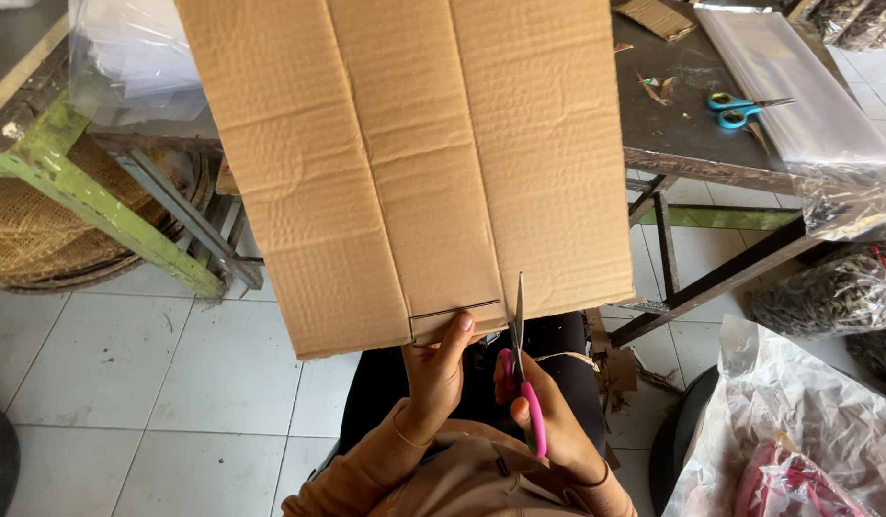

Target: The person uses pink-handled scissors to cut a rectangular piece of corrugated cardboard into a rounded shape, then cuts a larger cardboard sheet into smaller pieces. The cut pieces are placed on a nearby table.

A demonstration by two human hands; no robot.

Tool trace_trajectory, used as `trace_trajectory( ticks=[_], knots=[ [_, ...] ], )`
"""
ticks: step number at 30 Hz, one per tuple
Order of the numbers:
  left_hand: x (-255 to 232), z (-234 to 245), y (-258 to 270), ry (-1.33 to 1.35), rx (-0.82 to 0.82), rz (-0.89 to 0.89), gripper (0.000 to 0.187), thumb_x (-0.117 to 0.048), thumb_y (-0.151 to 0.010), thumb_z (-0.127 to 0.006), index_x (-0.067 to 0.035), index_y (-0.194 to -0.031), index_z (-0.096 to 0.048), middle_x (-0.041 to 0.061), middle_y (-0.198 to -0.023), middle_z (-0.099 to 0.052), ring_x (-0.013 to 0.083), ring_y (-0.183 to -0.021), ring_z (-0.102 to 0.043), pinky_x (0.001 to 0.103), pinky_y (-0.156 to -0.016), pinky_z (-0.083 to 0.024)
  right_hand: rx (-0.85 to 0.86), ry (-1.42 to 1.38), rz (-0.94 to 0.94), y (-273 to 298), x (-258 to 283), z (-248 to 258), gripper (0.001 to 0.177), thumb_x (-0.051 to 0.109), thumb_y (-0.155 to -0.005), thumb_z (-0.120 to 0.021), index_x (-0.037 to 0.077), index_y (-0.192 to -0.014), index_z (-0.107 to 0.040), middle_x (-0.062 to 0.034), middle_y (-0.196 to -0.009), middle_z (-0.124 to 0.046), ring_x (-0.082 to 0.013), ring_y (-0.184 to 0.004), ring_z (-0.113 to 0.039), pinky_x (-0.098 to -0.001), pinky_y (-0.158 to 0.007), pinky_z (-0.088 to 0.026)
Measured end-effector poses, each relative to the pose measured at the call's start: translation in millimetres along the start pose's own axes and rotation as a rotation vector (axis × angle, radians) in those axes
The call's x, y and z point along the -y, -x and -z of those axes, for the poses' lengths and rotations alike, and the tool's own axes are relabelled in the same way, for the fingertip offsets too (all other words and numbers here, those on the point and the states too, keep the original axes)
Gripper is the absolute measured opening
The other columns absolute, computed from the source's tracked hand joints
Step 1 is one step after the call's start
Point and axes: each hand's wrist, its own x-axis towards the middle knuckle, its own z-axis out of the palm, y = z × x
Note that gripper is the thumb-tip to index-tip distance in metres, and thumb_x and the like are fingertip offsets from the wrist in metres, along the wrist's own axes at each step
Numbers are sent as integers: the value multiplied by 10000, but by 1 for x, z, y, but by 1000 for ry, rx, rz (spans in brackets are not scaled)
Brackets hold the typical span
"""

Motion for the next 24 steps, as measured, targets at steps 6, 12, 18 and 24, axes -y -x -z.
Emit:
trace_trajectory(
  ticks=[6,12,18,24],
  knots=[
    [-4,5,-1,-23,18,-17,109,-56,-968,-726,37,-1024,-719,81,-950,-726,158,-862,-708,349,-814,-631,-2,13,-47,-1,7,-1,952,886,-727,-608,13,-1105,-566,-38,-895,-517,-149,-829,-482,-287,-732,-443],
    [-4,-2,2,-89,55,-22,123,-90,-982,-721,32,-998,-725,82,-915,-732,163,-814,-735,345,-780,-664,7,31,-51,4,1,3,949,883,-720,-625,12,-1095,-571,-40,-914,-513,-149,-844,-480,-285,-745,-437],
    [-8,-6,5,-147,48,42,126,-89,-949,-719,34,-972,-739,72,-888,-746,166,-795,-741,346,-754,-663,-20,-41,-78,8,-6,1,1007,918,-657,-611,18,-1106,-572,-40,-914,-530,-145,-829,-474,-278,-729,-407],
    [-14,0,13,-188,117,1,119,-57,-1006,-722,39,-943,-754,50,-855,-726,103,-762,-669,262,-699,-571,-34,-116,-59,12,-12,-7,1031,928,-626,-631,20,-1112,-562,-34,-942,-518,-134,-854,-483,-274,-754,-421]
  ],
)
